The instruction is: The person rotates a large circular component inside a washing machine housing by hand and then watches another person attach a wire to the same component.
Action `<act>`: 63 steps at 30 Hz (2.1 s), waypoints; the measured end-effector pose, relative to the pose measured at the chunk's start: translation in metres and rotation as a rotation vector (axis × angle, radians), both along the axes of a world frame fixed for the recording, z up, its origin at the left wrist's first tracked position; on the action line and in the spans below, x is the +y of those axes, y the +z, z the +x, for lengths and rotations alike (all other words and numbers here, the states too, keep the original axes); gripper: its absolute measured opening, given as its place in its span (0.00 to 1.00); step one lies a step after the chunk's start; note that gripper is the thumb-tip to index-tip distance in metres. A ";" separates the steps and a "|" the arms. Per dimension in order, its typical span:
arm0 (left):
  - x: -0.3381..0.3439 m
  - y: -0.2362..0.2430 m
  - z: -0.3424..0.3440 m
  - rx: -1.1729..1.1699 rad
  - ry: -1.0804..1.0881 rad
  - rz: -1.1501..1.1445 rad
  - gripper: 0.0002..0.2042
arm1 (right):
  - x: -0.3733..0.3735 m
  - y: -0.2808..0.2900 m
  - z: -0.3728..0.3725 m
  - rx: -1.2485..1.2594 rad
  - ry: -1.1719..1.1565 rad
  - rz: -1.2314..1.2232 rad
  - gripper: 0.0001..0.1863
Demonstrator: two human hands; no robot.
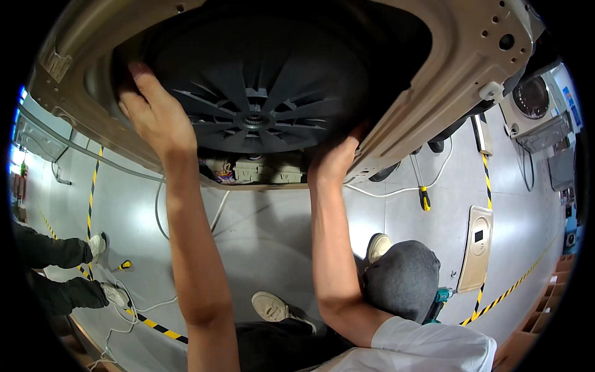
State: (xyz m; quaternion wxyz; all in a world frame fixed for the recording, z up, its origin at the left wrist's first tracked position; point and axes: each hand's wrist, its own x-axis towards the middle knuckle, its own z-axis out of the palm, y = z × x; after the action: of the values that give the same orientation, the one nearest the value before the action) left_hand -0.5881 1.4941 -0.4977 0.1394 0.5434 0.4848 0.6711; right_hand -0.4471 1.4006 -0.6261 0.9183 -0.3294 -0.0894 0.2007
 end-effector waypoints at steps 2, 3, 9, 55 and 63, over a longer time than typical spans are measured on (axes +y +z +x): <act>0.000 -0.002 0.003 0.002 0.013 0.034 0.28 | 0.000 0.002 0.001 0.029 -0.009 0.032 0.32; 0.000 -0.003 0.005 0.002 0.020 0.051 0.28 | 0.000 0.004 0.002 0.051 0.000 0.050 0.32; -0.010 -0.011 0.006 0.159 0.120 0.109 0.29 | 0.000 -0.003 0.002 0.070 0.035 0.052 0.30; -0.024 0.001 -0.013 0.487 -0.171 0.098 0.53 | 0.002 -0.018 -0.020 -0.157 -0.051 -0.499 0.32; -0.031 0.000 -0.019 0.451 -0.164 0.154 0.53 | -0.010 -0.005 -0.034 -0.009 0.027 -0.455 0.32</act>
State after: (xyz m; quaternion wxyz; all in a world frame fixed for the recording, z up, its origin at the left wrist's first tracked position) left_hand -0.6073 1.4628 -0.4973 0.0398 0.7259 0.4054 0.5541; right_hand -0.4806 1.3902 -0.6308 0.8170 -0.5279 -0.0503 0.2266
